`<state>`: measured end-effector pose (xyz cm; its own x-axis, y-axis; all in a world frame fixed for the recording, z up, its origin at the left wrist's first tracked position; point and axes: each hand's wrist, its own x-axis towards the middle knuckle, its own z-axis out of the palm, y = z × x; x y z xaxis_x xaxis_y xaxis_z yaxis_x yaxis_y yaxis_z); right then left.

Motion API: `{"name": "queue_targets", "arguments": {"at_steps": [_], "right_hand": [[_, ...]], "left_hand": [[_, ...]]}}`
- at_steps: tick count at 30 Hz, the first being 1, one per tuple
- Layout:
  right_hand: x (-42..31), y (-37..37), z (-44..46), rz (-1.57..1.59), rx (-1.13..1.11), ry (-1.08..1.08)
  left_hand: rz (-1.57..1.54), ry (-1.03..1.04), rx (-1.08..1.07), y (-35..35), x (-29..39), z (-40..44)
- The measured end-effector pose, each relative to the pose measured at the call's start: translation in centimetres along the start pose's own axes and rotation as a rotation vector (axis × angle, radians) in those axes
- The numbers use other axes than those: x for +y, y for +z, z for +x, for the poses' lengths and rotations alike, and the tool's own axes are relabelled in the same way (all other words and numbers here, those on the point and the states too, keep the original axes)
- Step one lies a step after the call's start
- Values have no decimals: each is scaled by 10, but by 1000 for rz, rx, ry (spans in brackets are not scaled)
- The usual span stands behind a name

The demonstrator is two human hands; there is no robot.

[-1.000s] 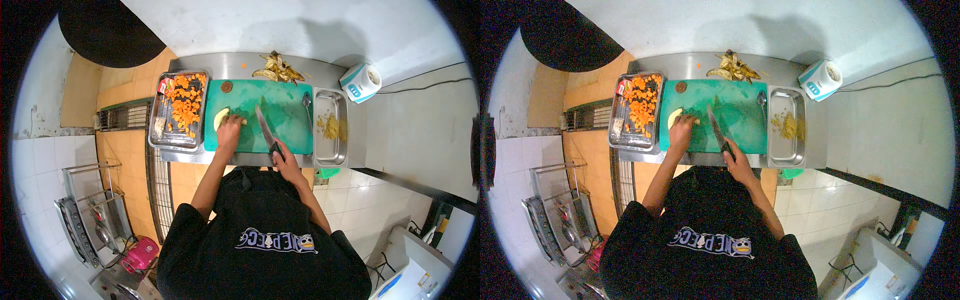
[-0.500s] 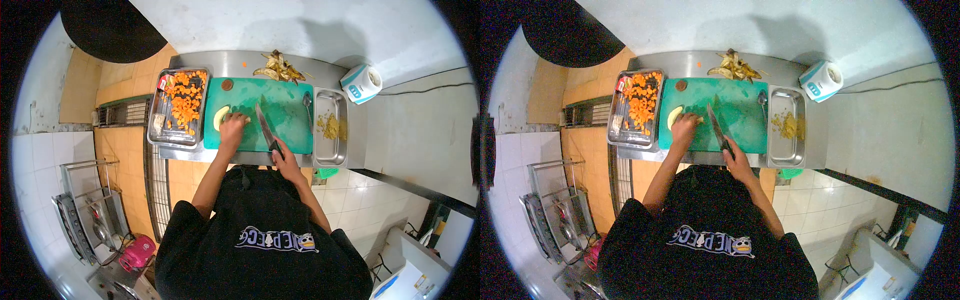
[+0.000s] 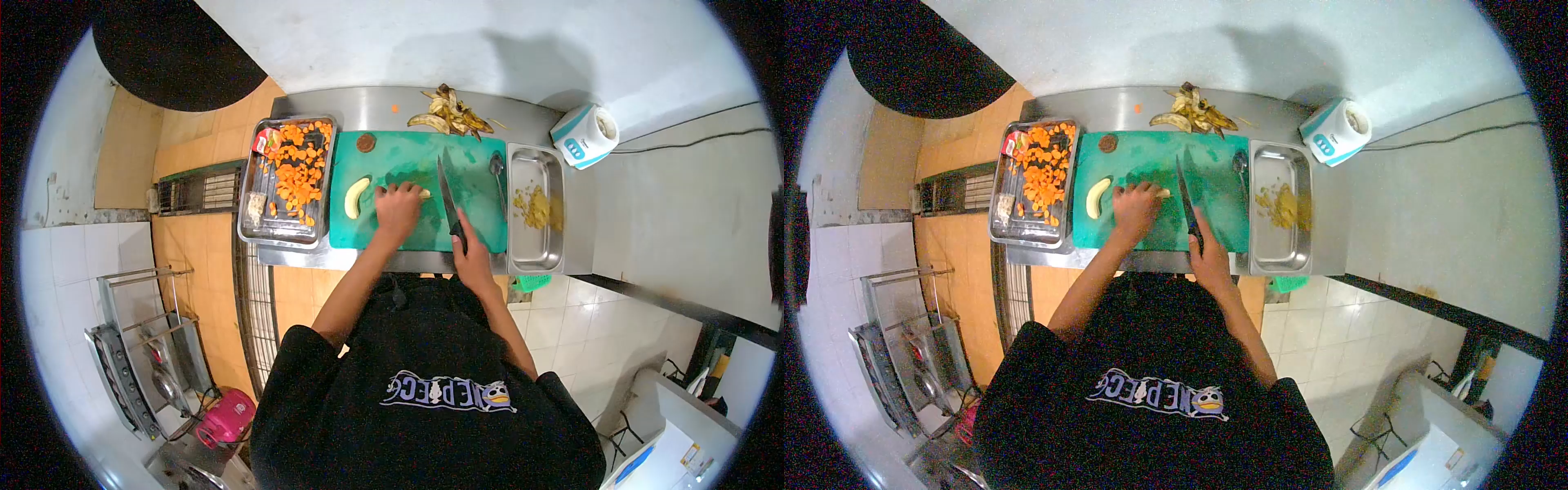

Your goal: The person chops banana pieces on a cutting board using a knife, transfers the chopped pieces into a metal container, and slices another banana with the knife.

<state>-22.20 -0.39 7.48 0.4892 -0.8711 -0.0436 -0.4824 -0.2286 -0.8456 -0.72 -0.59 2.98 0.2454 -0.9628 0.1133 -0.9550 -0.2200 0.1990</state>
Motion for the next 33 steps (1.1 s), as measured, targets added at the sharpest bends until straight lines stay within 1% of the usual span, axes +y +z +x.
{"name": "queue_targets", "arguments": {"at_steps": [2, 3, 5, 9, 11, 12, 14, 15, 17, 20, 21, 23, 26, 29, 33], "right_hand": [[4, 4, 0, -159, -30, 49], [3, 4, 0, -158, -26, 52], [2, 4, 2, -239, -105, 85], [-6, 4, 8, -329, -126, 135], [-6, 5, 12, -438, -167, 134], [-4, 6, 13, -437, -168, 136], [-1, 11, 15, -415, -100, 65], [1, 13, 16, -415, -101, 66], [7, 17, 18, -397, -78, 26], [18, 24, 19, -393, -37, -34], [19, 25, 20, -392, -40, -34], [20, 27, 22, -368, -39, -45], [23, 30, 25, -370, -39, -57], [22, 30, 24, -386, -64, -36], [18, 30, 25, -371, -74, -35]], "left_hand": [[-8, 21, 65, 5, -2, 0], [-7, 25, 64, 5, -2, 1], [1, 30, 68, 4, -1, 2], [-15, 8, 54, 2, 2, 0], [-169, 3, 130, 6, 4, -2], [-169, 3, 127, 9, 5, -3], [-339, -38, 179, 15, 5, -3], [-340, -39, 178, 17, 4, -4], [-441, -59, 183, 21, 3, -5], [-452, -75, 189, 21, 4, -7], [-451, -77, 188, 22, 4, -7], [-455, -92, 254, 25, 6, -8], [-480, -125, 255, 24, 8, -8], [-489, -118, 308, 33, 8, -10], [-502, -118, 318, 34, 9, -10]]}}
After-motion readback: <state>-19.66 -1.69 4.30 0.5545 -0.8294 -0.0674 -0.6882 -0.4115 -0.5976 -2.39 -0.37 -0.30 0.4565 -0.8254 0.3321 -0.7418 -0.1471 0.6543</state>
